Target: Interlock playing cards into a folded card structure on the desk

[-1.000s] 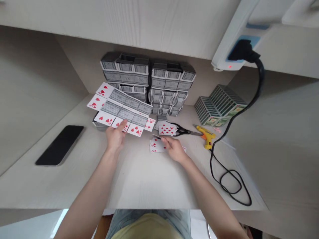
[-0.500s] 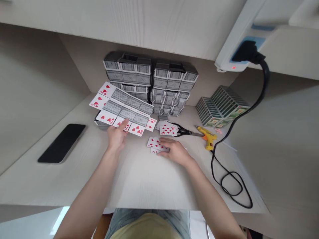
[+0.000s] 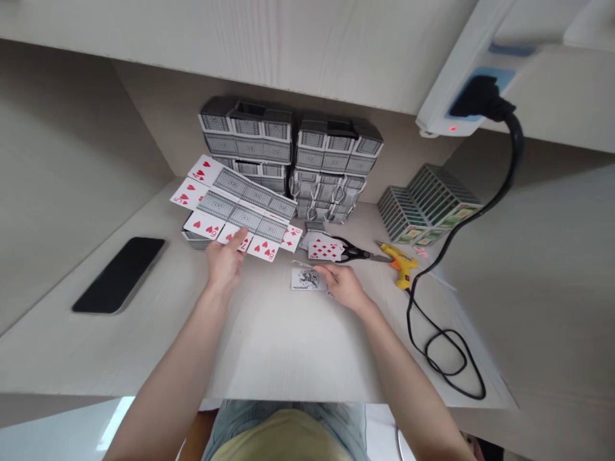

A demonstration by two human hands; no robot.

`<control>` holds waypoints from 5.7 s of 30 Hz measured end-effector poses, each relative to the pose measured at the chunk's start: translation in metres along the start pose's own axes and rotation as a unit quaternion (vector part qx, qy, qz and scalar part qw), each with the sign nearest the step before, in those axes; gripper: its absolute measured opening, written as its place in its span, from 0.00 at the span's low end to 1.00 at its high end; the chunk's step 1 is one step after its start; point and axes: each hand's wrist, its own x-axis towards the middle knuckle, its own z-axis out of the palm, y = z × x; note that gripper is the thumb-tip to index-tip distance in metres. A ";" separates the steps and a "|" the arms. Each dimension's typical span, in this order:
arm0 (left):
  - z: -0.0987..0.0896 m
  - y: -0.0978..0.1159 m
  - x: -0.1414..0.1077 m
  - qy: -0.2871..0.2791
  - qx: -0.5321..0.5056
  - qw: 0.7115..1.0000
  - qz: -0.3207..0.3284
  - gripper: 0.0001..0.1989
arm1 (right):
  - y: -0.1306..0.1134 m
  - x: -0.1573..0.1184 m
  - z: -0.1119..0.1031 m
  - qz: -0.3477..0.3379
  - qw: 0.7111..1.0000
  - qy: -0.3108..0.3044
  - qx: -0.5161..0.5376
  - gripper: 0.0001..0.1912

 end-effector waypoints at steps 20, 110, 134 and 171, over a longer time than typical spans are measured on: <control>0.002 0.003 -0.002 0.008 0.014 1.000 -0.002 0.14 | 0.019 -0.017 -0.048 0.099 0.985 -0.086 -0.115 0.30; -0.002 0.003 -0.003 -0.019 0.026 0.999 0.004 0.11 | -0.001 -0.002 0.002 -0.003 0.977 0.145 -0.156 0.14; 0.000 0.005 -0.005 -0.014 0.022 1.000 0.000 0.13 | -0.006 -0.004 0.008 -0.232 0.968 0.034 -0.090 0.08; 0.000 0.004 -0.004 -0.016 0.030 0.999 -0.004 0.14 | 0.021 0.013 0.005 -0.088 0.966 0.143 -0.197 0.28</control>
